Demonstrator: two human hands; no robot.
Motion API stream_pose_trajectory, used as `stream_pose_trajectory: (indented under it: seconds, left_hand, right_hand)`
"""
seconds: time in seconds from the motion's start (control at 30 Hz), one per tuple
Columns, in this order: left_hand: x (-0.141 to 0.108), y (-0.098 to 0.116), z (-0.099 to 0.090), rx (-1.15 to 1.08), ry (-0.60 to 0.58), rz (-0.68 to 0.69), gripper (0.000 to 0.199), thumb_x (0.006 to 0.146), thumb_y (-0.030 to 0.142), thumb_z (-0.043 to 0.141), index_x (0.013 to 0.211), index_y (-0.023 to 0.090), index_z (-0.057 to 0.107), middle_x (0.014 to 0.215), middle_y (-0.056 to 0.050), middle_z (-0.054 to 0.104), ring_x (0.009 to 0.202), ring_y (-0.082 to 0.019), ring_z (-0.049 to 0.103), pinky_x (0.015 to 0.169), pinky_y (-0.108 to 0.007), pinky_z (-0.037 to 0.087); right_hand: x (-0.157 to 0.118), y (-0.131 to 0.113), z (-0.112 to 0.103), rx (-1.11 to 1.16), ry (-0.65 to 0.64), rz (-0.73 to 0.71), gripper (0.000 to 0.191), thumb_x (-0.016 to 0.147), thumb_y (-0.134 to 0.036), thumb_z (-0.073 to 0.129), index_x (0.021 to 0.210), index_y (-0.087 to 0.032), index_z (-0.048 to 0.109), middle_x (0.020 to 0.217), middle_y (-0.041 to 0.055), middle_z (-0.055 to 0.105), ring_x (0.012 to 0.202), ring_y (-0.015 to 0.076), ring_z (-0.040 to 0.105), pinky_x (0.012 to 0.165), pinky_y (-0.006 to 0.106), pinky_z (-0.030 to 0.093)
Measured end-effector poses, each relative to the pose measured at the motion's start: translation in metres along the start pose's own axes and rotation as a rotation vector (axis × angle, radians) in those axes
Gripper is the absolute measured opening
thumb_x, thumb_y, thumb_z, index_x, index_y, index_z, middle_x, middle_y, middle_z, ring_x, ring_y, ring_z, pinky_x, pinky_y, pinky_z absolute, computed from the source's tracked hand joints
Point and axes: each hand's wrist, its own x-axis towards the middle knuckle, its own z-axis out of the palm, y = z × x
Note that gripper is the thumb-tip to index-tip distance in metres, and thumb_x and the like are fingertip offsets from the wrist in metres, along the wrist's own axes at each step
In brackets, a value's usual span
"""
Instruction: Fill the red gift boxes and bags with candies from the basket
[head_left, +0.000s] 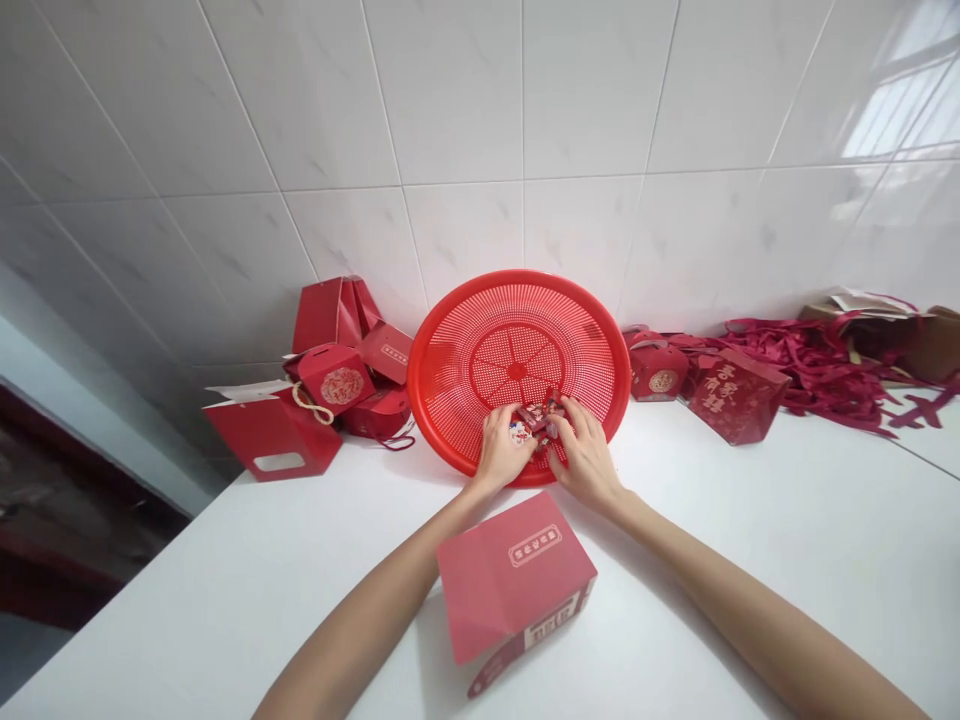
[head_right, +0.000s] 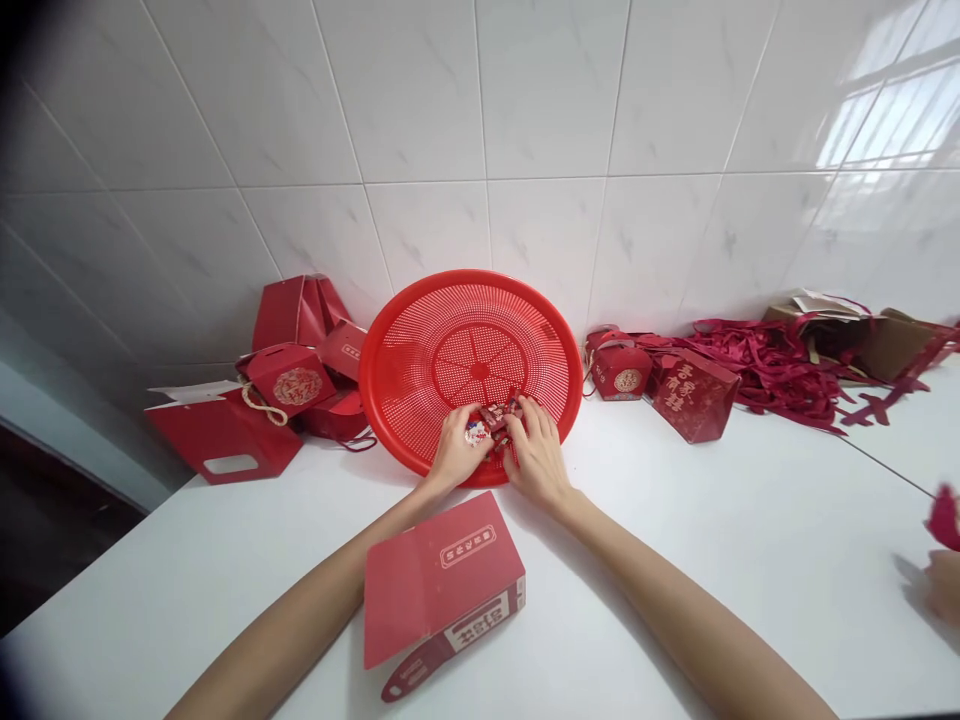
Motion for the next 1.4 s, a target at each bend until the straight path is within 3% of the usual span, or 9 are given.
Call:
stream_pose_trajectory:
  seconds: [0.17, 0.3, 0.53, 0.9, 1.0, 1.07, 1.2, 1.33, 1.4]
  left_hand:
    - [-0.004, -0.002, -0.003, -0.084, 0.011, -0.063, 0.041, 0.076, 0.008, 0.063, 0.115, 0.021, 0.059, 0.119, -0.008, 0.063, 0.117, -0.025, 0.059, 0.105, -0.041, 0.045]
    - [-0.008, -0.001, -0.001, -0.069, 0.024, -0.041, 0.039, 0.074, 0.005, 0.063, 0.109, 0.022, 0.061, 0.117, -0.007, 0.063, 0.117, -0.024, 0.058, 0.107, -0.041, 0.044]
    - [-0.013, 0.002, 0.004, 0.042, 0.028, 0.010, 0.045, 0.078, 0.007, 0.061, 0.120, 0.023, 0.065, 0.127, -0.011, 0.056, 0.125, -0.028, 0.051, 0.112, -0.044, 0.040]
    - [-0.021, 0.009, 0.009, 0.315, -0.039, 0.201, 0.037, 0.085, 0.021, 0.060, 0.121, 0.021, 0.066, 0.140, -0.016, 0.050, 0.133, -0.034, 0.043, 0.111, -0.052, 0.037]
    - [-0.022, 0.009, 0.008, 0.316, -0.023, 0.179, 0.035, 0.086, 0.024, 0.059, 0.120, 0.019, 0.065, 0.138, -0.018, 0.052, 0.131, -0.035, 0.045, 0.110, -0.053, 0.037]
    - [-0.022, 0.009, 0.007, 0.263, -0.020, 0.175, 0.037, 0.087, 0.027, 0.059, 0.122, 0.019, 0.064, 0.138, -0.017, 0.053, 0.130, -0.034, 0.046, 0.110, -0.052, 0.036]
    - [-0.020, 0.006, 0.002, 0.029, -0.021, 0.138, 0.034, 0.088, 0.034, 0.060, 0.119, 0.021, 0.065, 0.135, -0.013, 0.057, 0.127, -0.031, 0.049, 0.109, -0.050, 0.036]
    - [-0.019, 0.006, 0.000, -0.312, 0.001, 0.084, 0.030, 0.084, 0.035, 0.063, 0.109, 0.019, 0.068, 0.120, -0.012, 0.065, 0.115, -0.029, 0.057, 0.101, -0.045, 0.043]
    - [-0.018, 0.009, 0.000, -0.506, -0.007, 0.032, 0.027, 0.083, 0.034, 0.064, 0.104, 0.018, 0.068, 0.109, -0.010, 0.068, 0.103, -0.026, 0.062, 0.092, -0.039, 0.048]
  right_hand:
    - [-0.011, -0.010, -0.001, -0.044, -0.034, 0.021, 0.034, 0.089, -0.014, 0.046, 0.118, -0.016, 0.064, 0.140, 0.0187, 0.052, 0.124, 0.0322, 0.049, 0.102, 0.046, 0.042]
    - [-0.011, -0.020, -0.007, -0.187, -0.076, 0.083, 0.042, 0.091, -0.014, 0.044, 0.128, -0.016, 0.063, 0.135, 0.0226, 0.053, 0.108, 0.0344, 0.054, 0.093, 0.048, 0.043]
    - [-0.011, -0.020, -0.012, -0.339, -0.143, 0.093, 0.043, 0.095, -0.025, 0.048, 0.136, -0.018, 0.061, 0.126, 0.0232, 0.060, 0.126, 0.0417, 0.046, 0.105, 0.054, 0.032]
    - [-0.020, -0.008, 0.005, -0.273, -0.113, 0.059, 0.052, 0.098, -0.027, 0.043, 0.148, -0.015, 0.049, 0.145, 0.0205, 0.055, 0.145, 0.0366, 0.036, 0.119, 0.056, 0.012]
    - [-0.020, -0.008, 0.005, -0.132, -0.081, 0.056, 0.057, 0.096, -0.023, 0.042, 0.153, -0.014, 0.040, 0.157, 0.0185, 0.041, 0.149, 0.0337, 0.031, 0.121, 0.058, 0.011]
    - [-0.019, -0.006, 0.001, 0.066, -0.050, 0.044, 0.063, 0.095, -0.022, 0.043, 0.156, -0.017, 0.033, 0.162, 0.0147, 0.033, 0.151, 0.0307, 0.028, 0.121, 0.056, 0.017]
    - [-0.016, -0.003, -0.008, 0.648, -0.022, 0.069, 0.060, 0.093, -0.027, 0.050, 0.152, -0.027, 0.041, 0.157, 0.0076, 0.044, 0.149, 0.0285, 0.032, 0.116, 0.050, 0.034]
    - [-0.012, -0.006, -0.014, 1.151, -0.004, 0.257, 0.034, 0.082, -0.029, 0.065, 0.116, -0.026, 0.069, 0.123, 0.0061, 0.070, 0.119, 0.0271, 0.061, 0.102, 0.042, 0.047]
    - [-0.010, -0.007, -0.014, 1.303, 0.026, 0.390, 0.013, 0.074, -0.025, 0.069, 0.087, -0.024, 0.069, 0.092, 0.0009, 0.072, 0.091, 0.0206, 0.066, 0.086, 0.033, 0.052]
